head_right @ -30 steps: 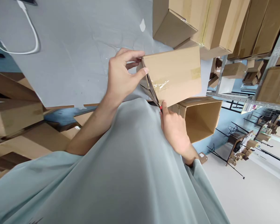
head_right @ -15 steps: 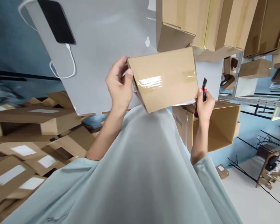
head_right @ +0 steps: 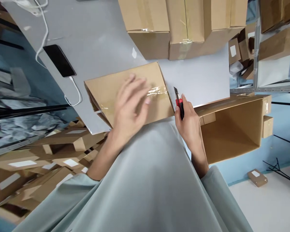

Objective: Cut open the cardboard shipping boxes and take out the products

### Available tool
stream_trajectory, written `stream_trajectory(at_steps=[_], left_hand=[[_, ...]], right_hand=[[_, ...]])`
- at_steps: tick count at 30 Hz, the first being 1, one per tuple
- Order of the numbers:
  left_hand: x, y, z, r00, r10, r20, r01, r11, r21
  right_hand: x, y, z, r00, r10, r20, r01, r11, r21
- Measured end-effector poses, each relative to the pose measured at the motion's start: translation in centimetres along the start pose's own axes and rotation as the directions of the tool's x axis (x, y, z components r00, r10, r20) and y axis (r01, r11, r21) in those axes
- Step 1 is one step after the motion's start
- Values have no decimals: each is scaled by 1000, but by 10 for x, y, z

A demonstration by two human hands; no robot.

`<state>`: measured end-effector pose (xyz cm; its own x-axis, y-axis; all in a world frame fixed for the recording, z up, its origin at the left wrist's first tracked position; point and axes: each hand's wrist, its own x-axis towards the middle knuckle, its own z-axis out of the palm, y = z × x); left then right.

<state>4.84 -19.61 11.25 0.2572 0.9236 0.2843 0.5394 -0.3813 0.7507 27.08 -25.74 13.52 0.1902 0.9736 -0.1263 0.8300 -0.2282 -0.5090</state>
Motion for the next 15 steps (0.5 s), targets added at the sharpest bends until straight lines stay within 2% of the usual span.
stream_trajectory(at_steps=[2,5,9,15], left_hand=[[4,3,22,993,19,114,-24,999,41],[4,-5,40,987,27,156,-42,995,95],[-1,-13,43,990,21,139,-36,993,108],[-2,-15,45,991,10,136,-16,999,49]], right_hand=[[2,-5,-4,999,-3,52,3,1000,-13],[10,-14,-9,990,19,137,-9,997,-75],[23,-24,-15,968,13,250,24,989,-145],[28,-36,-22,943,45,330,39,969,-245]])
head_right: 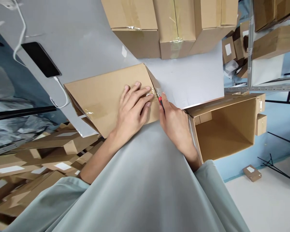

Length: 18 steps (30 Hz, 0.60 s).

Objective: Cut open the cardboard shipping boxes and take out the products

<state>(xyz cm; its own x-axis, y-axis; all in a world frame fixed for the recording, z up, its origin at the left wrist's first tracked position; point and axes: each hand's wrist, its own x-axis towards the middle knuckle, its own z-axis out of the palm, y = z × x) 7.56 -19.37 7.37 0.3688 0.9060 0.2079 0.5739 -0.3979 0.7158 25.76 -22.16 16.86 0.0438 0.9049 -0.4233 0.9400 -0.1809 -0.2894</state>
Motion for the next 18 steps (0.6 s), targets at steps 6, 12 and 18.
stream_trajectory(at_steps=[6,12,18], left_hand=[[-2,1,4,1000,-10,4,10,999,-35],[-1,-2,2,1000,-3,13,3,999,-45],[3,-1,6,1000,-8,-2,8,999,-45]], right_hand=[[-4,-21,-12,997,49,58,-41,991,-128],[6,-46,-16,998,52,22,-49,992,-118],[-22,-34,-8,984,138,113,-105,960,-260]])
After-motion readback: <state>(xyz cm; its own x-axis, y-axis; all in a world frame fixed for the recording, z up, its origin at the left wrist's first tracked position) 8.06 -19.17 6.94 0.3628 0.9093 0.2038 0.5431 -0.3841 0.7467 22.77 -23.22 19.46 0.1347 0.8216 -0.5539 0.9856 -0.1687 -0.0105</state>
